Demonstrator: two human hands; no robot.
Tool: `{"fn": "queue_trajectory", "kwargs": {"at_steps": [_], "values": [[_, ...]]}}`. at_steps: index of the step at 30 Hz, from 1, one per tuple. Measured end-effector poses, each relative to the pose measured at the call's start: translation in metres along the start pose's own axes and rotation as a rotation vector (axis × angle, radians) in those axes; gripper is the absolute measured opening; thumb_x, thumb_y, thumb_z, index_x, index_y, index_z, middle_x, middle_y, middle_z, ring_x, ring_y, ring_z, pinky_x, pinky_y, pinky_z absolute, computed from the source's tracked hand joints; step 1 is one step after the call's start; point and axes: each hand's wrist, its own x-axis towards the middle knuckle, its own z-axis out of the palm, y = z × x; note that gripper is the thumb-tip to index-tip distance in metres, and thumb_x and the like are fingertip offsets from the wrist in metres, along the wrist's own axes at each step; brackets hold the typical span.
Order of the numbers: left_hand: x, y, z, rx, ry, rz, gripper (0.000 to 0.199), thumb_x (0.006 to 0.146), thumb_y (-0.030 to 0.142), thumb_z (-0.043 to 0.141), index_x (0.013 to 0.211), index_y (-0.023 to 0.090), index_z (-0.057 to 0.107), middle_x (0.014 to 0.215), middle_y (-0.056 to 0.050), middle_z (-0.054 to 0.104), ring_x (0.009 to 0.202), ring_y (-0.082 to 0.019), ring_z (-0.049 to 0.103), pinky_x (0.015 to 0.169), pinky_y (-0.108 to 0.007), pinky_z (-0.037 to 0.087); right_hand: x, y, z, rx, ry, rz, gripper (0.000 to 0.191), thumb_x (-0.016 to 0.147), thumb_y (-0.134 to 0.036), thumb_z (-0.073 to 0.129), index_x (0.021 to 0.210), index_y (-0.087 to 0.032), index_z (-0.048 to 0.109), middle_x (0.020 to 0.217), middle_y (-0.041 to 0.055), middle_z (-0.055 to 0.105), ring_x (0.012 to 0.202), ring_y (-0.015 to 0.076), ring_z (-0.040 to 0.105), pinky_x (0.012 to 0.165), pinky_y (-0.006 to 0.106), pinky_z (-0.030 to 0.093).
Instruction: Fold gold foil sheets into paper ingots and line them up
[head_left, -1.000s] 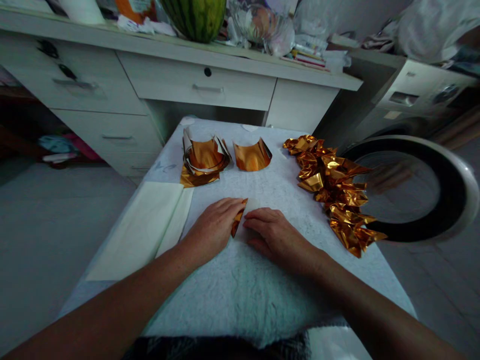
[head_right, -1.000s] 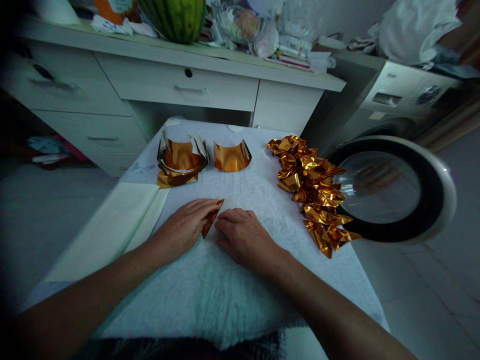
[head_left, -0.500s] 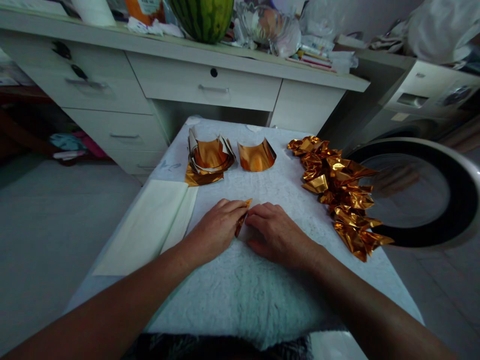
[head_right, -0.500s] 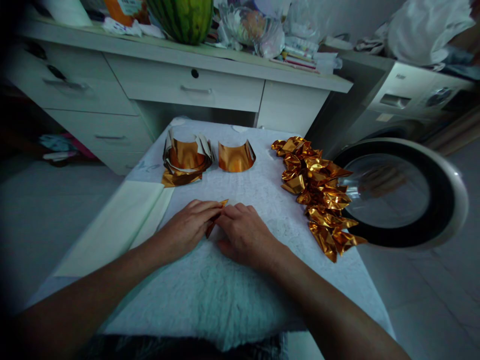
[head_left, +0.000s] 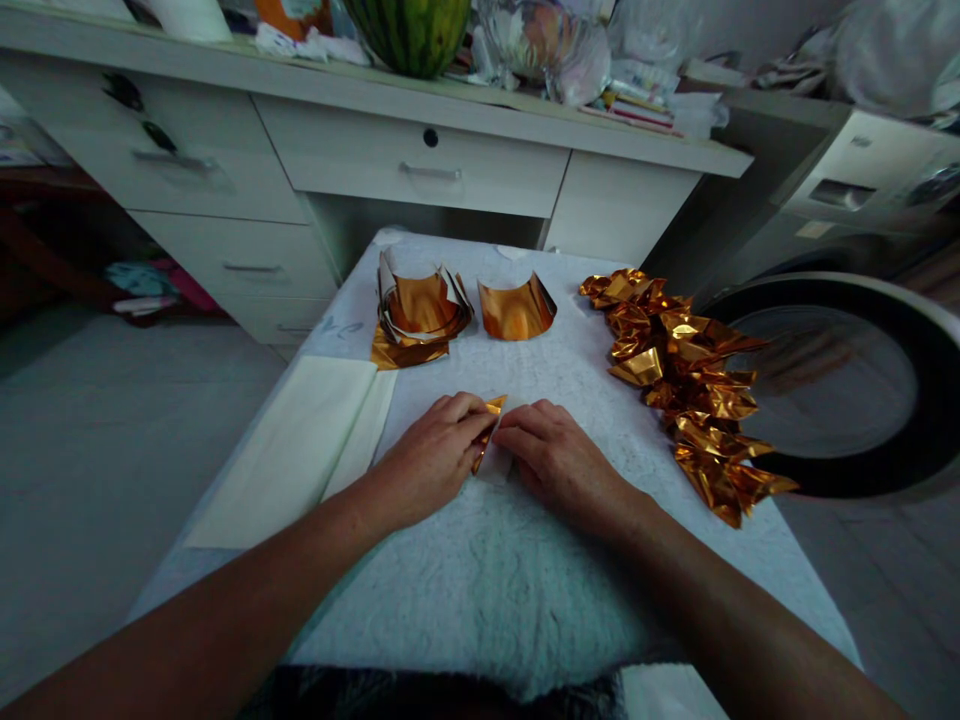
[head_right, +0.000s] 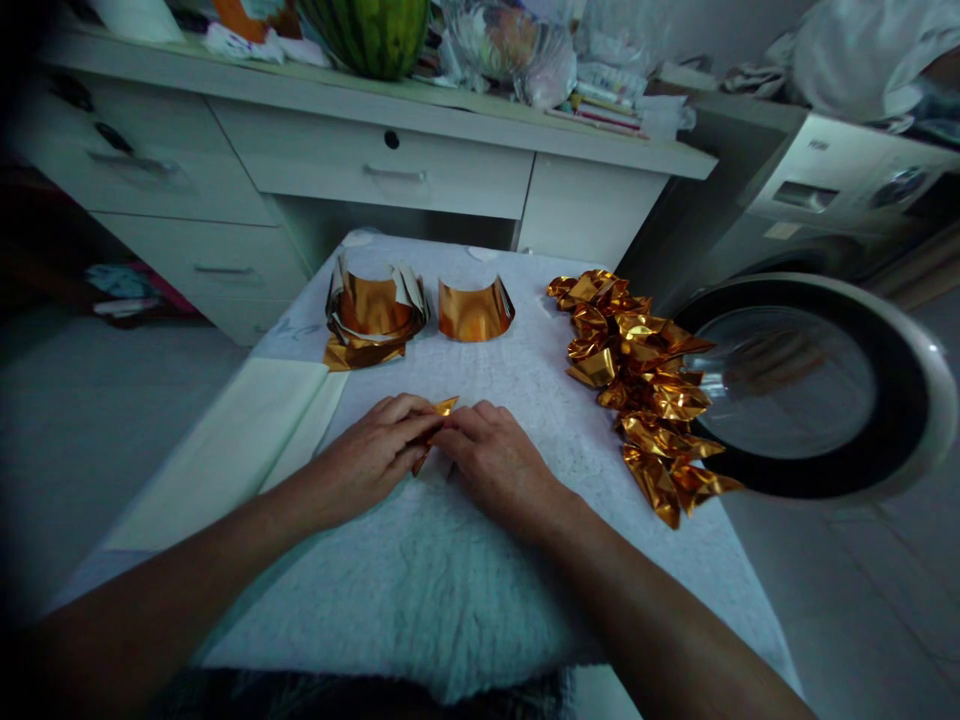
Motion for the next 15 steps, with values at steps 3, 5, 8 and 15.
{"fn": "queue_trajectory", "kwargs": {"at_steps": [3,5,8,15], "values": [[-0.0001,0.0011,-0.0015,0.021,-0.003,-0.014,0.031,0.091,0.011,0.048,0.118,0.022,0.06,0.109,-0.006,0.056,0.103,-0.021,0.051,0.093,-0.039,0.046,-0.0012,-0.0006,-0.0017,0.064,0.022,-0.022,0.029,0.084,-0.002,0.054,0.102,-0.02,0.07,0.11,0.0071,0.065,0.099,0.0225,0.052,0.086,0.037,0.04],[-0.0004,0.0023,-0.0034,0.071,-0.028,-0.031,0.03,0.09,0.013,0.048,0.116,0.021,0.061,0.105,-0.006,0.056,0.099,-0.023,0.05,0.089,-0.04,0.046,-0.0021,-0.0018,-0.0023,0.12,0.029,-0.035,0.023,0.084,-0.004,0.059,0.096,-0.02,0.071,0.109,0.0067,0.064,0.101,0.0227,0.052,0.087,0.037,0.039],[-0.0013,0.0042,-0.0069,0.109,-0.073,-0.056,0.03,0.09,0.016,0.05,0.118,0.02,0.06,0.104,-0.007,0.055,0.097,-0.024,0.048,0.086,-0.041,0.044,-0.003,-0.0021,-0.0012,0.199,0.031,-0.037,0.013,0.086,-0.013,0.064,0.091,-0.022,0.071,0.104,0.0053,0.064,0.101,0.0216,0.052,0.088,0.037,0.038],[-0.0039,0.0033,-0.0098,0.074,-0.113,-0.064,0.038,0.087,0.017,0.052,0.125,0.021,0.056,0.109,-0.007,0.054,0.1,-0.025,0.046,0.091,-0.043,0.041,-0.0007,-0.0019,0.0028,0.305,0.02,0.04,0.009,0.088,-0.016,0.066,0.09,-0.022,0.072,0.096,0.0036,0.064,0.097,0.0198,0.053,0.089,0.037,0.036]]}}
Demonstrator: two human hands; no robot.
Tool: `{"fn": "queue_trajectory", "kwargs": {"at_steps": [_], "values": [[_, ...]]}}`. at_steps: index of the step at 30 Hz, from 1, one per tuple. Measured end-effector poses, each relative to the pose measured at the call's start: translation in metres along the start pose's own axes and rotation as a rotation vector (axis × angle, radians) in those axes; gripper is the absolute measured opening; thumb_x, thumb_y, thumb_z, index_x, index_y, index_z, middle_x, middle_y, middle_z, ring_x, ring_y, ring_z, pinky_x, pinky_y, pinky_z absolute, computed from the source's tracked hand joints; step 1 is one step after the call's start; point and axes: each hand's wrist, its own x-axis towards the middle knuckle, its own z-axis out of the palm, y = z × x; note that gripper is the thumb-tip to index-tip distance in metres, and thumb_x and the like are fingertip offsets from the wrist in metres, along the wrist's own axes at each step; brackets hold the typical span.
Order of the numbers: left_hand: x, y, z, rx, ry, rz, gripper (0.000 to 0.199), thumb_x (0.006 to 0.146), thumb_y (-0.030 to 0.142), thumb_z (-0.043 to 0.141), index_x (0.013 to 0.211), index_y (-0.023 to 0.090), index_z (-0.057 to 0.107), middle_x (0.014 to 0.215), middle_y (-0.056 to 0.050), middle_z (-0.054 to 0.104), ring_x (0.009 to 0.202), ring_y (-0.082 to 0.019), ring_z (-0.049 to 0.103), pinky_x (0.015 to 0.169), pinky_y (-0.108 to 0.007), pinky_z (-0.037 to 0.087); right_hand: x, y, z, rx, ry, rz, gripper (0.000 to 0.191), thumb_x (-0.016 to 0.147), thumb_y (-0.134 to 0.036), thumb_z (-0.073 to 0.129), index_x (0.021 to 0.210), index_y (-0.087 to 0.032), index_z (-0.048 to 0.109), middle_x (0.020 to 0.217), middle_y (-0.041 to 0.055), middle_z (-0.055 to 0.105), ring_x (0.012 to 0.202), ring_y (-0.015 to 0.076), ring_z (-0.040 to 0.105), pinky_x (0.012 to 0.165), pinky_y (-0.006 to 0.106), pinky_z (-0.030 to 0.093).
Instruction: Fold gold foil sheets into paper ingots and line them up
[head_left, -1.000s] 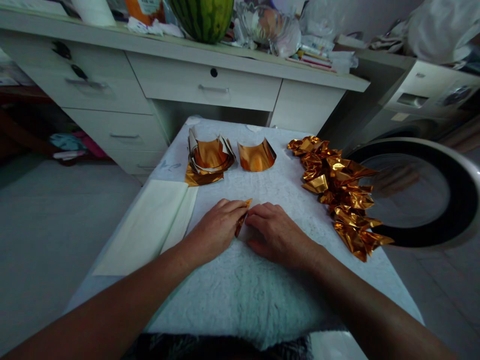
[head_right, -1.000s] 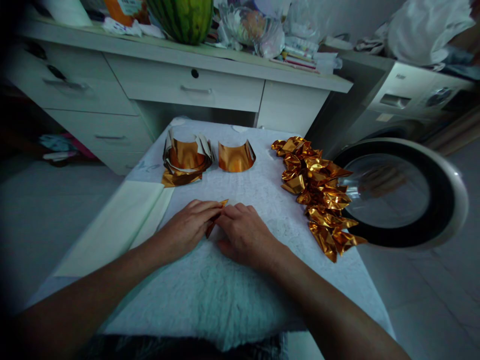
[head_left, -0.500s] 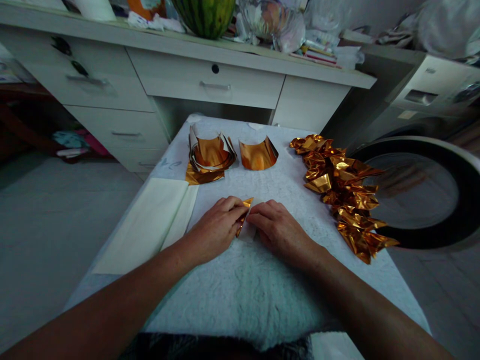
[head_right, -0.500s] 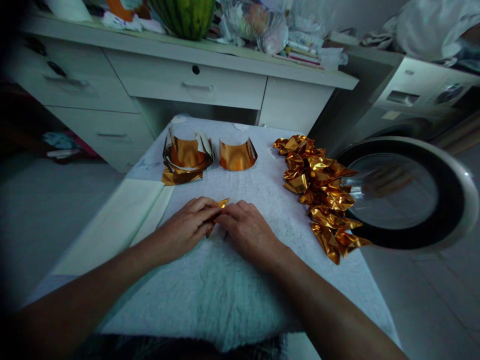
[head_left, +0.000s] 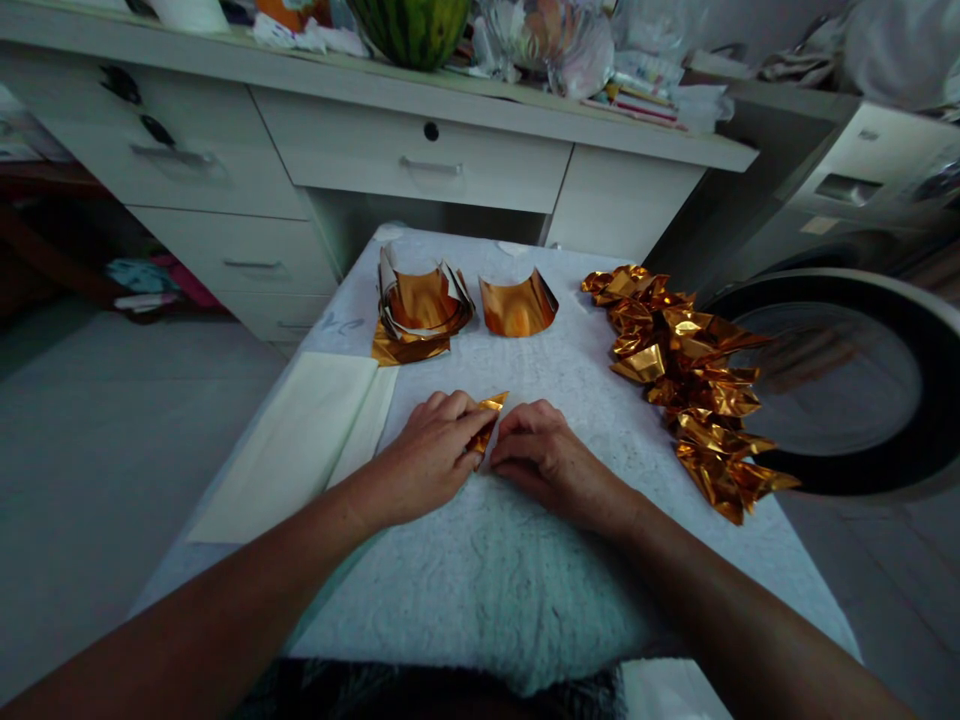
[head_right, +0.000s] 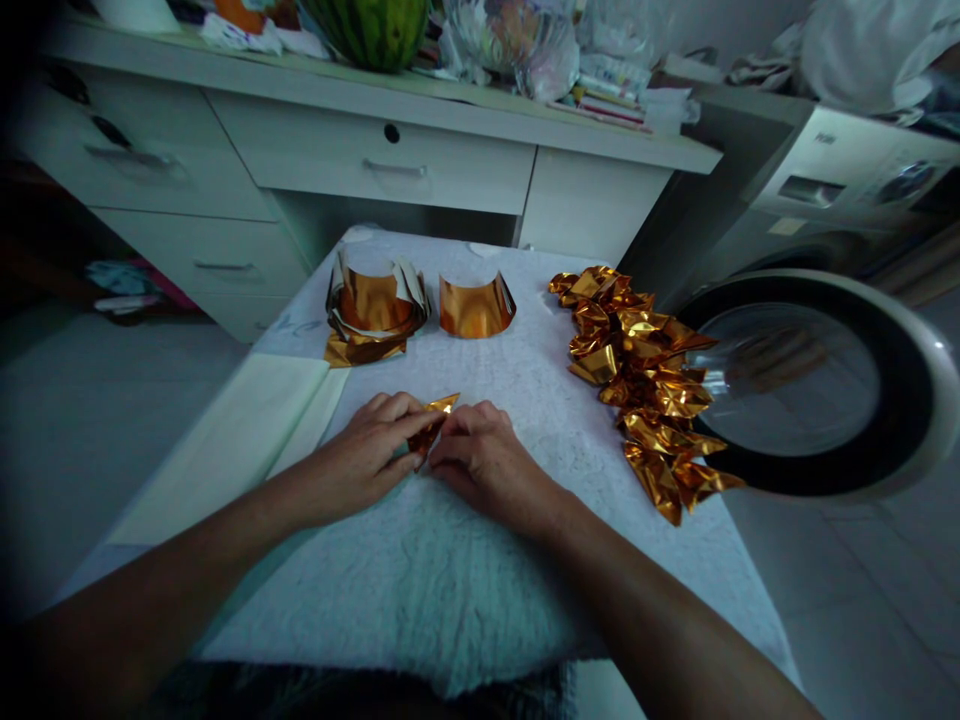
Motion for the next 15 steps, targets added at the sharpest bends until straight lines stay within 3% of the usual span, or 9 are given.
{"fn": "queue_trajectory", "kwargs": {"at_steps": [8,15], "values": [[0.0,0.0,0.0,-0.018,0.002,-0.004,0.042,0.089,0.015,0.046,0.13,0.023,0.054,0.106,-0.006,0.055,0.098,-0.024,0.046,0.09,-0.041,0.042,0.007,-0.005,0.006,-0.004,0.024,0.215,0.004,0.087,-0.017,0.066,0.084,-0.02,0.067,0.093,0.0037,0.062,0.091,0.019,0.05,0.084,0.034,0.037],[0.0,0.0,0.0,-0.027,0.041,0.012,0.036,0.09,0.016,0.047,0.125,0.02,0.056,0.107,-0.007,0.054,0.1,-0.024,0.046,0.092,-0.042,0.042,0.008,-0.006,0.011,-0.028,0.044,0.28,0.006,0.084,-0.018,0.068,0.079,-0.019,0.065,0.093,0.0043,0.059,0.092,0.0205,0.047,0.082,0.035,0.036]]}}
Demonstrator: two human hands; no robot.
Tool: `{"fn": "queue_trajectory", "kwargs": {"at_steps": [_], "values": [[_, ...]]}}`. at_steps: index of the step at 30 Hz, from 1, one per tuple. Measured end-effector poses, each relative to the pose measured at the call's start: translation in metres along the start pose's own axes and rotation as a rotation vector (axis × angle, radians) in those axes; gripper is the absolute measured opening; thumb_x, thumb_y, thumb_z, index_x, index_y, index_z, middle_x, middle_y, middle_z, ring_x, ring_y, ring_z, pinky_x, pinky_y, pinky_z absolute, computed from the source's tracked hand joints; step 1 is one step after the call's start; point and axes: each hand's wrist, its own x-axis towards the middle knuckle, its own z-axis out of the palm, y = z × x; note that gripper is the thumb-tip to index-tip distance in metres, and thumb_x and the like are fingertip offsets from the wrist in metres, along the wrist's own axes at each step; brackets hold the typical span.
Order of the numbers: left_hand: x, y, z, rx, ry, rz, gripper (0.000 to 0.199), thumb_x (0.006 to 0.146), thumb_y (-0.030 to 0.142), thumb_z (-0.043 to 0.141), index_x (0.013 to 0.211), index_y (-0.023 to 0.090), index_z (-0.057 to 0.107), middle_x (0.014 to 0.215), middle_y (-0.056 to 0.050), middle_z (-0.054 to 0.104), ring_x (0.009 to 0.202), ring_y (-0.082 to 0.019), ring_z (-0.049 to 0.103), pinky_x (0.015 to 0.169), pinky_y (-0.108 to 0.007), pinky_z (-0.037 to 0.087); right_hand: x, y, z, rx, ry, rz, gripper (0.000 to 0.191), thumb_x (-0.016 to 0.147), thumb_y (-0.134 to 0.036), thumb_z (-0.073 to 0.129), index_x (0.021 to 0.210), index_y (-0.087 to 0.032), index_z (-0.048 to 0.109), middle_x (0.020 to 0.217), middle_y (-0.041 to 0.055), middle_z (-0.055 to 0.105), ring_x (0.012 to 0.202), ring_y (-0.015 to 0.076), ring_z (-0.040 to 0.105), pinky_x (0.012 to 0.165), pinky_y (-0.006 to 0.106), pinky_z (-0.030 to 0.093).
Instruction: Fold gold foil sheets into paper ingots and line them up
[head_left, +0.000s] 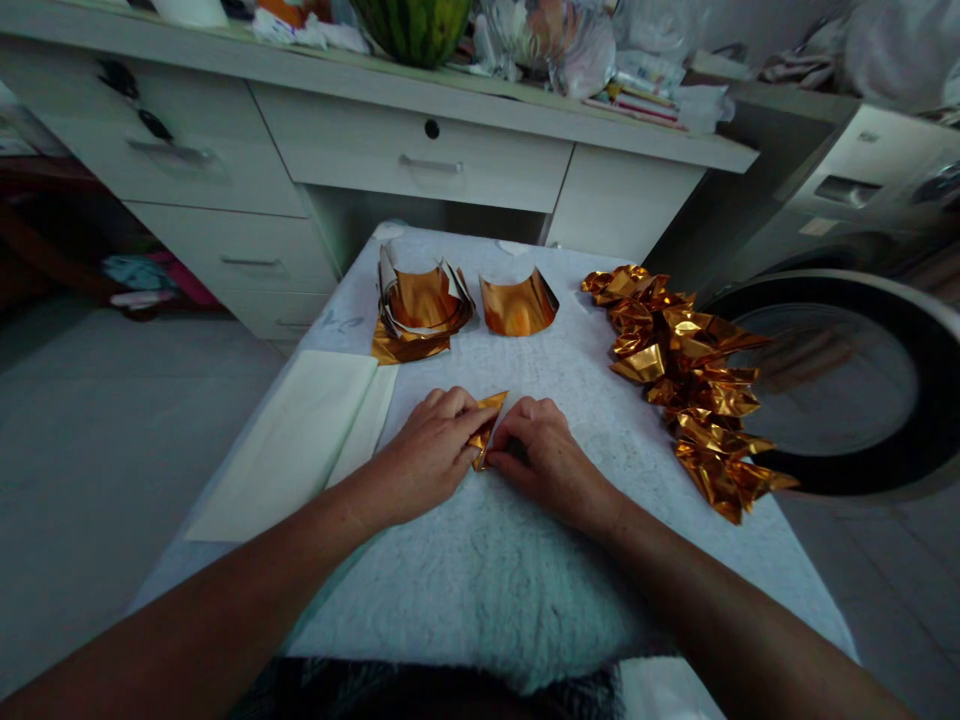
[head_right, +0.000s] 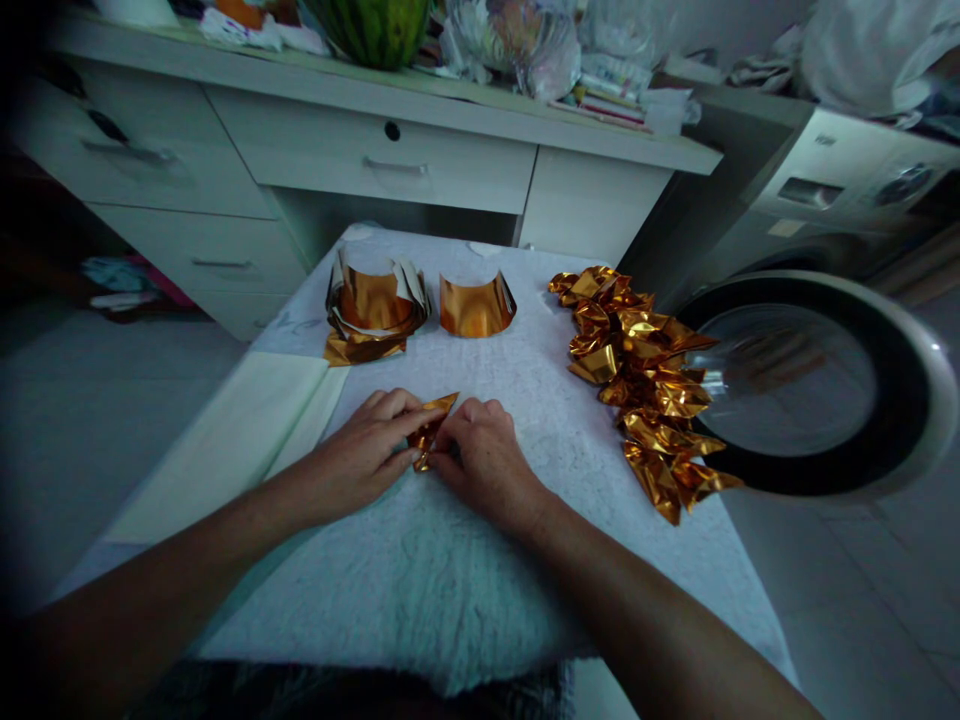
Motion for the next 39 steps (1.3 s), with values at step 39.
{"fn": "queue_trajectory", "kwargs": {"at_steps": [39], "values": [[0.001,0.007,-0.012,0.038,-0.103,-0.026,0.01,0.087,0.014,0.048,0.081,0.02,0.054,0.09,-0.003,0.054,0.091,-0.022,0.048,0.082,-0.037,0.042,0.002,-0.003,0.003,-0.024,0.037,0.056,0.01,0.082,-0.014,0.066,0.074,-0.019,0.063,0.092,0.0049,0.056,0.09,0.0207,0.045,0.082,0.037,0.035]]}}
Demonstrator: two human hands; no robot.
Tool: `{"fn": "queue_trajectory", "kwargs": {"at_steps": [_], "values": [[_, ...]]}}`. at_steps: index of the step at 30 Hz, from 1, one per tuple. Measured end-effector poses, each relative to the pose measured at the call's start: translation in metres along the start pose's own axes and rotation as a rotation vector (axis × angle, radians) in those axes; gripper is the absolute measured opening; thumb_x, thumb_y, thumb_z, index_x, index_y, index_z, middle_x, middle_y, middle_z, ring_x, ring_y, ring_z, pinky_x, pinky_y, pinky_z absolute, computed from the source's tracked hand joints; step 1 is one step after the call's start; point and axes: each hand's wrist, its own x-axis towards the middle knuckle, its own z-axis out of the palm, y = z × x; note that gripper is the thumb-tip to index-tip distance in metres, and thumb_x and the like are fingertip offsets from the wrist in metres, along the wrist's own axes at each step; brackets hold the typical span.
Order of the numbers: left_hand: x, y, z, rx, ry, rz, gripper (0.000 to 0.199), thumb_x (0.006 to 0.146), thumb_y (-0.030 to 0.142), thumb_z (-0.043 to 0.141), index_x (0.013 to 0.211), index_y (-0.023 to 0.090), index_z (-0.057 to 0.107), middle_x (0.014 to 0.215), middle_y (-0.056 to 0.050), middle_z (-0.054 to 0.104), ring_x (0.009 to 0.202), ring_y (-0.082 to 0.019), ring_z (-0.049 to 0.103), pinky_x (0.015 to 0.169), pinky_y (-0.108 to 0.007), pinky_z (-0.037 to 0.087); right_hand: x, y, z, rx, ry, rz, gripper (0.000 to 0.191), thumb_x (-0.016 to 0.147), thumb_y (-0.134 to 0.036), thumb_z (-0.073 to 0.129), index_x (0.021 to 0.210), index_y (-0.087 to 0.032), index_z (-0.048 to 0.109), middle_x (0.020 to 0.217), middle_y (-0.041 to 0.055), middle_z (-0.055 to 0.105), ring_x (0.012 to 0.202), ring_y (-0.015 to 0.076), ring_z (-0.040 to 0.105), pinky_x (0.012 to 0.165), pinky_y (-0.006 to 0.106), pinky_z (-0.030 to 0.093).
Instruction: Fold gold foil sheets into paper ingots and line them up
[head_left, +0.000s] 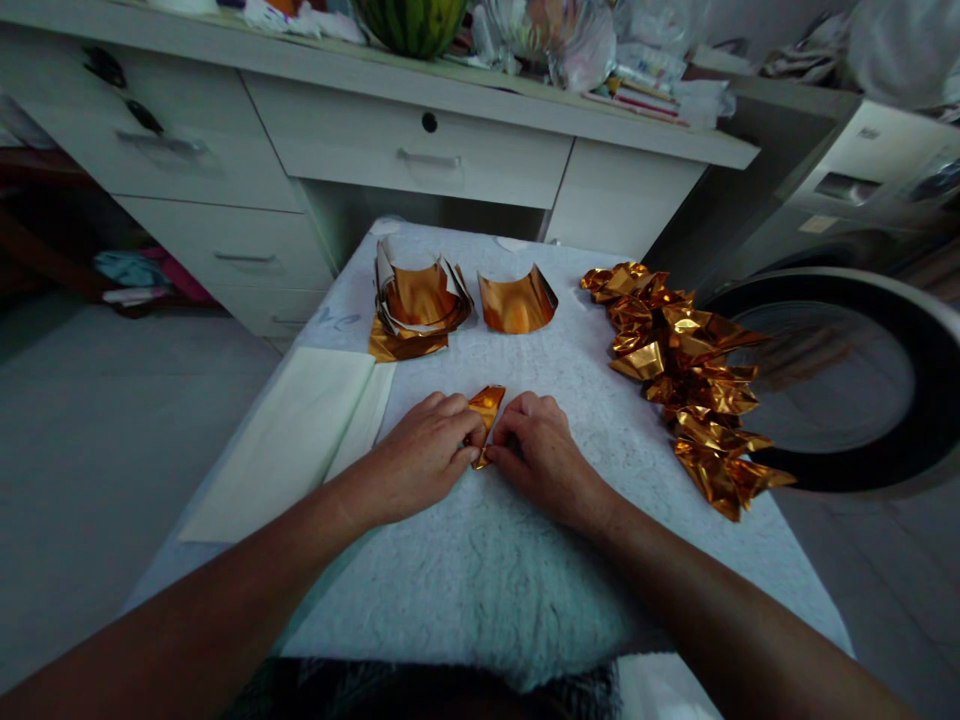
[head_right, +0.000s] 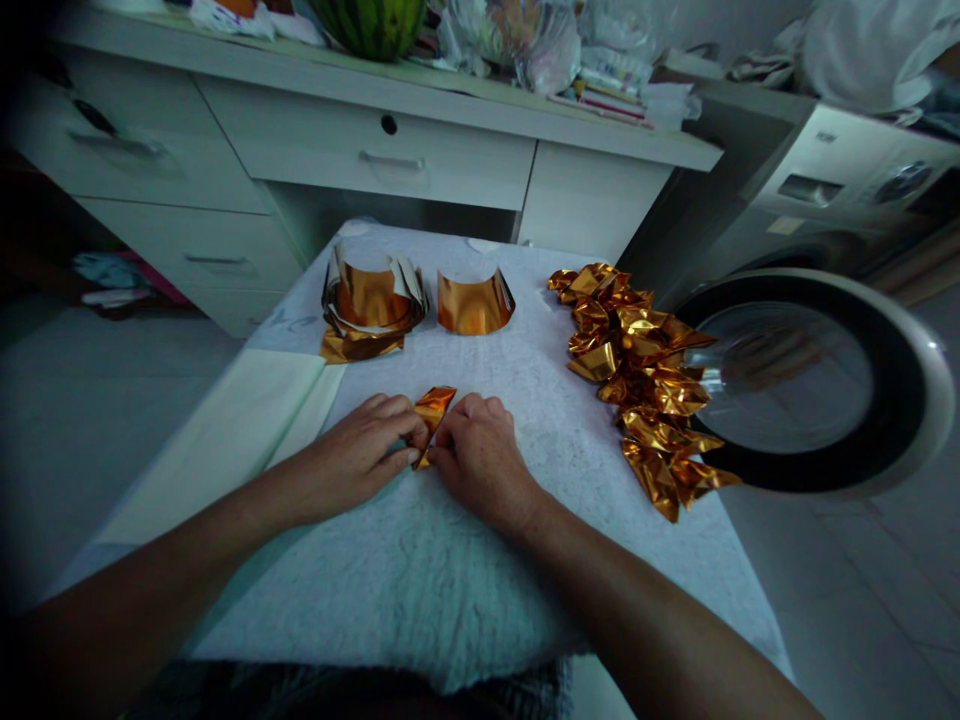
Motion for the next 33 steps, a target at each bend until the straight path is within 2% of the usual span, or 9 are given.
{"fn": "queue_trajectory", "kwargs": {"at_steps": [5,22,33], "values": [[0.0003,-0.0008,0.0009,0.004,0.002,-0.003,0.011,0.085,0.012,0.048,0.082,0.02,0.055,0.09,-0.003,0.054,0.091,-0.022,0.048,0.083,-0.037,0.041,0.0003,-0.0009,0.0,-0.006,-0.002,0.007,0.01,0.082,-0.014,0.067,0.074,-0.018,0.063,0.092,0.0051,0.057,0.09,0.0211,0.046,0.083,0.037,0.036],[0.0013,0.0023,0.0004,0.015,-0.022,-0.042,0.006,0.086,0.024,0.057,0.082,0.02,0.056,0.092,-0.004,0.054,0.094,-0.024,0.048,0.082,-0.038,0.041,0.0016,-0.0012,0.0015,-0.008,-0.01,0.028,0.009,0.081,-0.012,0.065,0.075,-0.018,0.065,0.092,0.0044,0.057,0.091,0.0202,0.046,0.085,0.037,0.035],[0.0003,-0.0009,0.0061,0.017,0.017,-0.025,0.005,0.086,0.022,0.059,0.083,0.02,0.055,0.092,-0.004,0.054,0.093,-0.024,0.047,0.081,-0.037,0.039,0.0022,-0.0046,-0.0001,-0.04,-0.028,0.053,0.007,0.082,-0.014,0.064,0.076,-0.018,0.063,0.093,0.0054,0.056,0.092,0.0212,0.046,0.084,0.038,0.035]]}}
